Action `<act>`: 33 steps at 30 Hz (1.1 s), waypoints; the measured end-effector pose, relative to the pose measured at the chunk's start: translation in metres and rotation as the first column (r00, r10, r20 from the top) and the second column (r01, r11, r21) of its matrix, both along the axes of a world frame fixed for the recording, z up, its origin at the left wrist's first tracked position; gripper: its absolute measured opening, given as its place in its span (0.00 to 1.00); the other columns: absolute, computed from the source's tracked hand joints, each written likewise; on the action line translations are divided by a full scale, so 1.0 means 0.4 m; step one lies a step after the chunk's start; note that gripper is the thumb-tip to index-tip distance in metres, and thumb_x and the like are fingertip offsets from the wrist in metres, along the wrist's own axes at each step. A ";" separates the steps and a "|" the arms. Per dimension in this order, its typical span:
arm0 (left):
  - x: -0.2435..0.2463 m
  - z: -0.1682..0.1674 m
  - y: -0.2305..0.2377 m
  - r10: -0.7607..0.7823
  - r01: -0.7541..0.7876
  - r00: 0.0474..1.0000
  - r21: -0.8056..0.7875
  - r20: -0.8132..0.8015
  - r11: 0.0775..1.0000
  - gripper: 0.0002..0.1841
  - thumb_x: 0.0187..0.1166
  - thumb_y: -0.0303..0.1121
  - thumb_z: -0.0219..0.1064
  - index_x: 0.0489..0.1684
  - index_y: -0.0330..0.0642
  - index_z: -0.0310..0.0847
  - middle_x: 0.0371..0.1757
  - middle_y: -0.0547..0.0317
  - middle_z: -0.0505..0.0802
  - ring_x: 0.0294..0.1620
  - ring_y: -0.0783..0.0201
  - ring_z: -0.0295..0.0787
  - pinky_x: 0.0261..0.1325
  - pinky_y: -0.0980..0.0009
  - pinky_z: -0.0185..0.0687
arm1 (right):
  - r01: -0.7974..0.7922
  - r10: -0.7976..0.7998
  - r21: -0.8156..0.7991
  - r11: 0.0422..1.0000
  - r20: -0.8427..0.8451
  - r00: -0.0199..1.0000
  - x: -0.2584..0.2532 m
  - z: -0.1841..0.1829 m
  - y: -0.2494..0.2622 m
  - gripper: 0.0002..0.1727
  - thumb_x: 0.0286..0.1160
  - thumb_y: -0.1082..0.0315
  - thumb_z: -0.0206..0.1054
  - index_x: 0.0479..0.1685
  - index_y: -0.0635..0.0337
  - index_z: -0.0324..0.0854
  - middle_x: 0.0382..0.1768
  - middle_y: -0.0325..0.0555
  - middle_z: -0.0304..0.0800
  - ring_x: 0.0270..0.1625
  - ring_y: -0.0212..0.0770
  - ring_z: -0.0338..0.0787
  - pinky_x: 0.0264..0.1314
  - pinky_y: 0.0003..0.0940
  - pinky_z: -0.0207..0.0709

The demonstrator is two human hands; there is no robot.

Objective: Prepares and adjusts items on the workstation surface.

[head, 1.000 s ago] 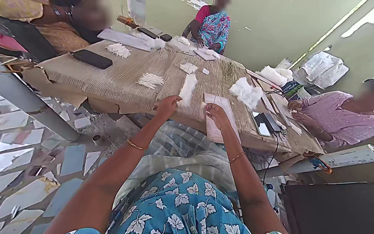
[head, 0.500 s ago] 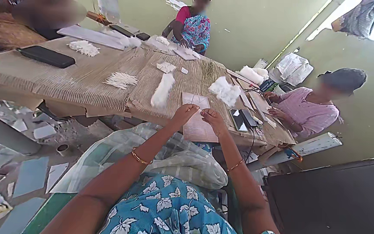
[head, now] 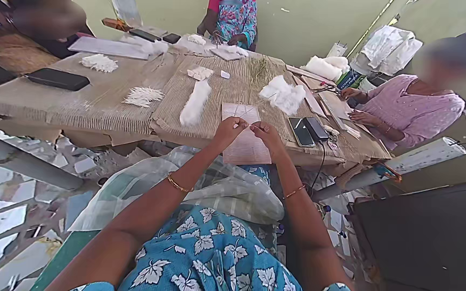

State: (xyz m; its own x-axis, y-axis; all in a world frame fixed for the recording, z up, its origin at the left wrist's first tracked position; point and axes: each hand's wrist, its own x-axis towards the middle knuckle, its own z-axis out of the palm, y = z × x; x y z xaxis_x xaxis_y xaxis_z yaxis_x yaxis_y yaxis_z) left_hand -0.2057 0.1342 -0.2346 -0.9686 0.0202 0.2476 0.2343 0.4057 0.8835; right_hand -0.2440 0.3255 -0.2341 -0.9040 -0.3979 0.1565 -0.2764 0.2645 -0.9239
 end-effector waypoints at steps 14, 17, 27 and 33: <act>0.001 -0.044 0.012 0.060 -0.078 0.995 0.238 0.082 0.968 0.10 0.85 0.34 0.68 0.48 0.35 0.86 0.43 0.54 0.89 0.44 0.66 0.82 0.54 0.62 0.76 | 0.095 -0.094 0.043 0.995 -0.013 0.995 0.038 -0.049 -0.035 0.20 0.87 0.54 0.63 0.63 0.61 0.82 0.51 0.52 0.88 0.44 0.40 0.84 0.49 0.41 0.79; 0.000 -0.053 0.005 0.062 -0.079 0.995 0.238 0.079 0.968 0.10 0.84 0.34 0.69 0.47 0.34 0.86 0.43 0.54 0.89 0.44 0.66 0.82 0.54 0.62 0.77 | 0.125 -0.124 0.010 0.992 -0.064 0.990 0.046 -0.053 -0.040 0.17 0.86 0.58 0.66 0.60 0.62 0.84 0.48 0.50 0.88 0.42 0.37 0.82 0.47 0.37 0.77; 0.015 -0.071 -0.029 0.126 -0.133 0.983 0.043 0.136 0.990 0.15 0.88 0.39 0.65 0.49 0.33 0.88 0.46 0.45 0.91 0.49 0.53 0.86 0.59 0.47 0.77 | 0.132 -0.128 0.101 0.986 -0.048 0.991 0.046 -0.053 -0.039 0.15 0.85 0.58 0.67 0.55 0.61 0.86 0.45 0.50 0.89 0.41 0.40 0.82 0.46 0.42 0.76; 0.024 -0.072 -0.032 0.140 -0.117 0.980 -0.166 0.138 0.979 0.15 0.87 0.39 0.65 0.49 0.34 0.90 0.49 0.41 0.92 0.54 0.45 0.89 0.61 0.41 0.79 | 0.179 -0.118 0.382 0.907 -0.177 0.977 0.019 -0.049 -0.026 0.13 0.82 0.61 0.70 0.50 0.63 0.90 0.59 0.62 0.86 0.58 0.58 0.85 0.61 0.59 0.76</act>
